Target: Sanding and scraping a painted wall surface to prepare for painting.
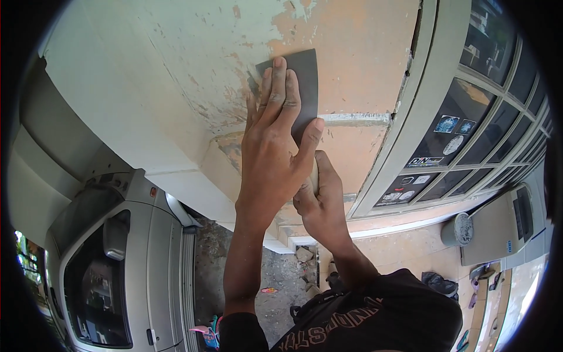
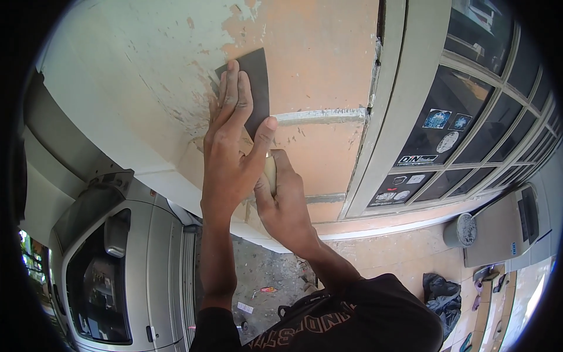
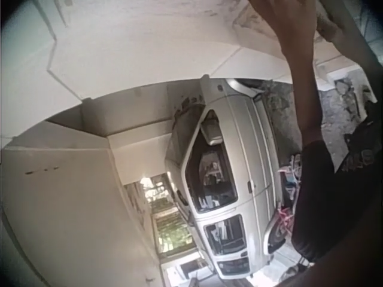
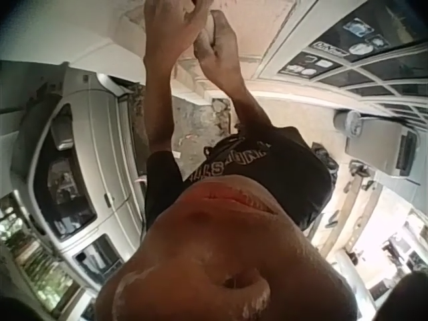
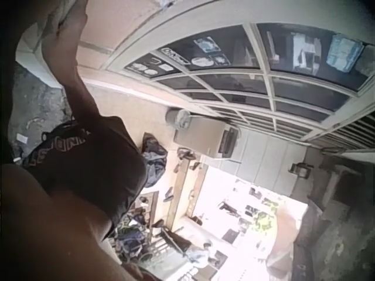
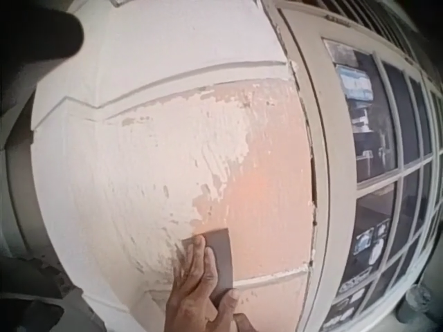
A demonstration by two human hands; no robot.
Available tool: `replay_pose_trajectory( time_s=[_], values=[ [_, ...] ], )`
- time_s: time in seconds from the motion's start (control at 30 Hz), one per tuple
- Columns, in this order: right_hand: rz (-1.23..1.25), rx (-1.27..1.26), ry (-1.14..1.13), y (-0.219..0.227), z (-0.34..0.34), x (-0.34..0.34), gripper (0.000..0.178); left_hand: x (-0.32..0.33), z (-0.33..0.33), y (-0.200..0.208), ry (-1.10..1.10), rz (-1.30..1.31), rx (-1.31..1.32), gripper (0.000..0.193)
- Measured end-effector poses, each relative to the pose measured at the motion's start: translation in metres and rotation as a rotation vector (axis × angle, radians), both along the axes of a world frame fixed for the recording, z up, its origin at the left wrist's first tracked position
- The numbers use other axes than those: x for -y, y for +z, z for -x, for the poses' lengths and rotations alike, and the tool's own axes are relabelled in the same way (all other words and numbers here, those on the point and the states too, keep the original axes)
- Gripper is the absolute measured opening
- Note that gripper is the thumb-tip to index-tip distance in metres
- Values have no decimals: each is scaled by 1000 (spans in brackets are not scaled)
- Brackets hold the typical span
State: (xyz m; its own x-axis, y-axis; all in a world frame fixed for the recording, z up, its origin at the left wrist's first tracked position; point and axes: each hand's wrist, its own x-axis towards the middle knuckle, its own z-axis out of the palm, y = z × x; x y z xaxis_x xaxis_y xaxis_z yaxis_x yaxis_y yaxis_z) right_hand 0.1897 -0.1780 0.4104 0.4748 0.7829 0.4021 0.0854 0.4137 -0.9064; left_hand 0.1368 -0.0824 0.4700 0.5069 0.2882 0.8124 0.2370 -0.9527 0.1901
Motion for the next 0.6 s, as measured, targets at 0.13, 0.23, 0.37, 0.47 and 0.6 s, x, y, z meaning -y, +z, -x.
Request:
replay_pose_trajectory(
  time_s=[0.13,0.23,0.37,0.47,0.6],
  values=[
    [31,-1,-40,-1,2,0,20,-3,0,-4,-56,28,31,60],
    [16,13,-47,2,4,-2,20,-6,1,3,-62,17,37,60],
    [84,7,-31,-2,-2,4,20,-2,-5,-5,-74,66,62,60],
    [-23,56,-26,19,-2,-3,20,-6,-3,12,-46,9,92,61],
    [-57,131,-77,5,-3,0,20,-4,-10,-8,-42,51,135,62]
  ],
)
